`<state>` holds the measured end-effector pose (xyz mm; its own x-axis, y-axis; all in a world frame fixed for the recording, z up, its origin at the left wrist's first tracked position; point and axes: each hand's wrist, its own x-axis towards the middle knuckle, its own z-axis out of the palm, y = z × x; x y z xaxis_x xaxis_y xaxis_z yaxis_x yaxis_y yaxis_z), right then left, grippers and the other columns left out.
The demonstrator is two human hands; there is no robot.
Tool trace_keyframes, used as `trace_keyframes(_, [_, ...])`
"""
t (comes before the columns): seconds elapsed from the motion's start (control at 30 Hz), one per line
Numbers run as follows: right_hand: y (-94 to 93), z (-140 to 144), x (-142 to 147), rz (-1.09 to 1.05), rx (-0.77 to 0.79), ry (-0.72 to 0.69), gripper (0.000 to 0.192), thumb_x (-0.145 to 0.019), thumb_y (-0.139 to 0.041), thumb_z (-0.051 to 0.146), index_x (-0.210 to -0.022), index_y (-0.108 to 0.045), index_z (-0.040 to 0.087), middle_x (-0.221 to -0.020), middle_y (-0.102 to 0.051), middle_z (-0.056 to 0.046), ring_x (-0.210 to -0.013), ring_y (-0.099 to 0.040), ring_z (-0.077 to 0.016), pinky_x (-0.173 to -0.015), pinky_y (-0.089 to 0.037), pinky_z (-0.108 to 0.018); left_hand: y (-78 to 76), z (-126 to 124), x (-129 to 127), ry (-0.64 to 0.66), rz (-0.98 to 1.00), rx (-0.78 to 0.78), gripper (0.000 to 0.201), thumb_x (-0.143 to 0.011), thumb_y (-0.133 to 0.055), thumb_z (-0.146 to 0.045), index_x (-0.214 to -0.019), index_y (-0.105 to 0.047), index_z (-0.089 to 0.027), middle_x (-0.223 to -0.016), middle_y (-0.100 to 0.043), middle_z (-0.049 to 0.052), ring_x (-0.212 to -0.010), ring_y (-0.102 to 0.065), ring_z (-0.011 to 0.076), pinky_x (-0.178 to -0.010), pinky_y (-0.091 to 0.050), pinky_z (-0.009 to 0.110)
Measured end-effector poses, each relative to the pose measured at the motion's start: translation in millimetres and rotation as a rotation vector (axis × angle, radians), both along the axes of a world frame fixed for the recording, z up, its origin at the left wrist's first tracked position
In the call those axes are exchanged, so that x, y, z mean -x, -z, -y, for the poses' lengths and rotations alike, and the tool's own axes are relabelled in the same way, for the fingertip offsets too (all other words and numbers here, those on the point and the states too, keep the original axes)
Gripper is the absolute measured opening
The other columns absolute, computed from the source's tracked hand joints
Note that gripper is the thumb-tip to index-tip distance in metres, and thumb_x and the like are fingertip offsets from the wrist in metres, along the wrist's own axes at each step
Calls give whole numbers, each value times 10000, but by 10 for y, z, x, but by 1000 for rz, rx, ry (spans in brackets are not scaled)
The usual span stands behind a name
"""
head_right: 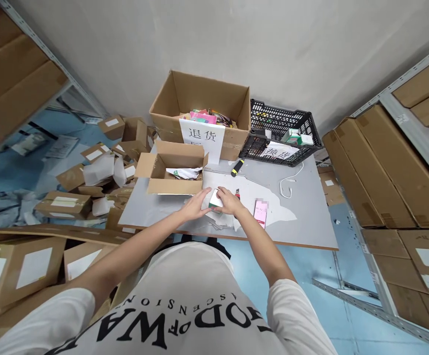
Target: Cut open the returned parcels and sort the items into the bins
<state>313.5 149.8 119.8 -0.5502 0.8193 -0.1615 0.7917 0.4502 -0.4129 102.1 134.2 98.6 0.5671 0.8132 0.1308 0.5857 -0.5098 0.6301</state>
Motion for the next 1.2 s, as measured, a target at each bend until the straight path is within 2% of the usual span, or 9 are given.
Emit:
trace_keyframes(0.1, [5,59,-127,-103,-26,35,493,-672,-709,469,-1029,-522,185,-1446,-285,-162,-1282,-350,-320,-918,-401,-441,172,-81,-258,-16,99,167,1098,-621,-750,-376,-1450,-76,-123,-1492,-228,215,-1369,-256,319,-1089,-301,443])
trace_keyframes(0.2, [-9,108,-206,-169,-94,124,510,-717,-673,448,-1132,-518,194,-1412,-347,-148,-1270,-372,-305,-963,-376,-457,307,-206,-335,-1,165,269,1215,-521,-813,-393,-1454,-70,-162,-1477,-273,204,-1349,-291,346,-1068,-309,484])
trace_keyframes(0.33, [-29,168,-151,-48,-137,132,603,-747,-646,417,-1267,-463,175,-1300,-468,-153,-1192,-432,-305,-1004,-320,-474,385,-287,-340,-26,209,274,1058,-504,-822,-383,-1387,-287,-148,-1358,-456,178,-1251,-439,339,-1023,-364,466])
trace_keyframes(0.43, [-42,169,-60,82,-133,122,664,-729,-670,402,-1298,-436,153,-1258,-490,-163,-1150,-443,-320,-1008,-279,-502,397,-293,-338,-55,225,273,955,-506,-824,-366,-1323,-374,-163,-1269,-536,150,-1174,-511,321,-972,-406,445])
trace_keyframes(0.77, [-103,-21,43,70,30,180,719,-552,-799,318,-1166,-459,165,-1127,-506,-96,-1039,-481,-247,-828,-422,-346,398,-198,-351,-160,263,246,835,-492,-829,-327,-1223,-454,-183,-1161,-592,111,-1084,-564,296,-929,-432,424])
trace_keyframes(1.07, [-236,-120,192,312,33,136,706,-472,-822,341,-1061,-478,158,-1061,-535,-105,-992,-505,-280,-816,-422,-400,373,-185,-339,-147,311,224,755,-485,-831,-361,-1149,-510,-198,-1102,-615,85,-1031,-582,281,-894,-448,402])
trace_keyframes(1.2, [-254,-26,252,341,-71,161,652,-565,-786,378,-1092,-473,157,-1093,-532,-129,-1022,-491,-290,-897,-377,-454,381,-202,-336,-168,324,213,693,-498,-817,-364,-1105,-530,-191,-1038,-630,73,-976,-601,271,-852,-461,380])
